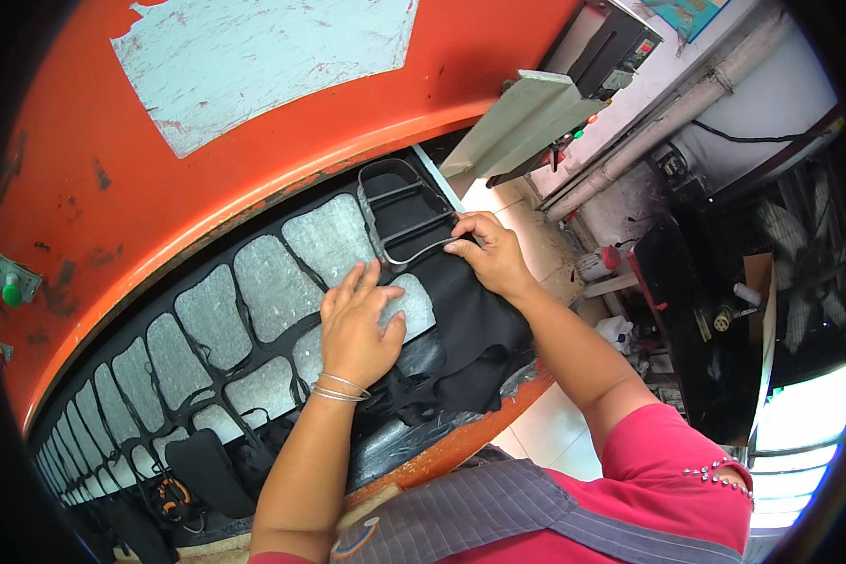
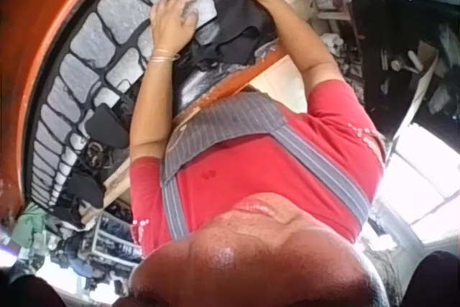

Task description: Cutting shoe upper components from a sheet of material using a die and an industrial press machine.

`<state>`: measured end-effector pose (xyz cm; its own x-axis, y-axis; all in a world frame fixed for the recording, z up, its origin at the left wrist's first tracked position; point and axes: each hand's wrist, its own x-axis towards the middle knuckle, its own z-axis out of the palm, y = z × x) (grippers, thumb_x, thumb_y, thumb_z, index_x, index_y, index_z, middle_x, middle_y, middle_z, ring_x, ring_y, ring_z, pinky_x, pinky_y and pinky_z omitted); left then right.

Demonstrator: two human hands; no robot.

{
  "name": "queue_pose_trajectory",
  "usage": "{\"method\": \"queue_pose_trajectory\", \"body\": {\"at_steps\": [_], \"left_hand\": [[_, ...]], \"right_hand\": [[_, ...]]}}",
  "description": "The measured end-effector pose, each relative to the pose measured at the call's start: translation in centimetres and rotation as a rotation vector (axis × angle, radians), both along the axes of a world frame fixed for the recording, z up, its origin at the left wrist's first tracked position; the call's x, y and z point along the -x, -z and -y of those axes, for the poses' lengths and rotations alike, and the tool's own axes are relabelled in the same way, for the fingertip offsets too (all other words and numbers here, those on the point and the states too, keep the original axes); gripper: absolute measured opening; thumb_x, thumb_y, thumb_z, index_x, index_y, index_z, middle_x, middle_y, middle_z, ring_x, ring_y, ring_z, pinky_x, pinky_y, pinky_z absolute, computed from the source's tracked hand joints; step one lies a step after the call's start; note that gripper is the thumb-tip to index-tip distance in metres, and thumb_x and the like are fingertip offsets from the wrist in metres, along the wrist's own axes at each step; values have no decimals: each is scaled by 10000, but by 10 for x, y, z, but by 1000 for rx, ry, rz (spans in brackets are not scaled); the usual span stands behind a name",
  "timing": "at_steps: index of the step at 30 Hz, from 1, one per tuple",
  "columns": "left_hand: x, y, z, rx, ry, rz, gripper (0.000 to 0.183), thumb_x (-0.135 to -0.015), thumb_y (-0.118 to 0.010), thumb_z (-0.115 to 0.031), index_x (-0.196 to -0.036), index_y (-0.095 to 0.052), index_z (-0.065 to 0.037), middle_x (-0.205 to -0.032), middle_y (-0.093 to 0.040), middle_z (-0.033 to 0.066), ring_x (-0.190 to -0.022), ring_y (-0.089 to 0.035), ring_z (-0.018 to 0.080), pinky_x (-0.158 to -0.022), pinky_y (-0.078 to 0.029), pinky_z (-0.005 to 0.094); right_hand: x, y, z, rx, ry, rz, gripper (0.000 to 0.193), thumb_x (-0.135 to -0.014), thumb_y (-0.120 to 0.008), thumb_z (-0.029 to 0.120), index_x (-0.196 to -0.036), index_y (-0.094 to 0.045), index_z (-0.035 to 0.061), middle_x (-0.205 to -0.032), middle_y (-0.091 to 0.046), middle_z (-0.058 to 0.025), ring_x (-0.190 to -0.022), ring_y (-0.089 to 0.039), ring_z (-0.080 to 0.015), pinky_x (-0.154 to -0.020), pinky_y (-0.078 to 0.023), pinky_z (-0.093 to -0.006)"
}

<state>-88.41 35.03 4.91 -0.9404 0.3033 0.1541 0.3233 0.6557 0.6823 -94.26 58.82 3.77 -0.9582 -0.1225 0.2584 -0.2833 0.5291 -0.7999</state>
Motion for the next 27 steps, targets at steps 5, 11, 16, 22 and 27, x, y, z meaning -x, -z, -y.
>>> {"method": "queue_pose_trajectory", "body": {"at_steps": [5, 11, 16, 22, 27], "left_hand": [[-1, 2, -3, 15, -35, -33, 248, -755, -655, -189, -989, -636, -110, -1392, -472, 168, -1311, -389, 349, -1051, -265, 475], [-3, -2, -4, 48, -33, -86, 236, -752, -655, -201, -965, -618, -107, -1364, -504, 143, -1267, -426, 344, -1021, -297, 473], [-4, -3, -7, 35, -56, -92, 247, -749, -662, -211, -960, -607, -97, -1340, -525, 128, -1234, -450, 335, -999, -313, 471], [-4, -1, -5, 32, -60, -133, 268, -737, -684, -217, -956, -606, -83, -1306, -552, 137, -1220, -465, 331, -985, -329, 445], [-3, 1, -5, 9, -69, -143, 256, -737, -685, -214, -940, -617, -73, -1280, -574, 147, -1209, -478, 334, -986, -330, 438]], "right_hand": [[0, -2, 1, -3, 19, 13, 191, -766, -742, 110, -909, -636, 40, -974, -621, -144, -1060, -599, -287, -903, -454, -341], [-1, -1, -4, 55, 22, 44, 184, -772, -734, 85, -915, -630, 35, -987, -619, -138, -1072, -596, -286, -918, -451, -348], [-1, 1, -6, -3, -2, -5, 186, -765, -737, 78, -911, -631, 34, -1010, -612, -148, -1088, -591, -295, -923, -452, -351], [-1, 2, -1, 4, 4, -44, 198, -756, -750, 93, -914, -645, 35, -1033, -610, -160, -1100, -585, -296, -922, -453, -351], [-1, -1, -1, -40, 11, -49, 204, -752, -755, 95, -916, -651, 32, -1044, -612, -161, -1085, -595, -289, -911, -460, -342]]}}
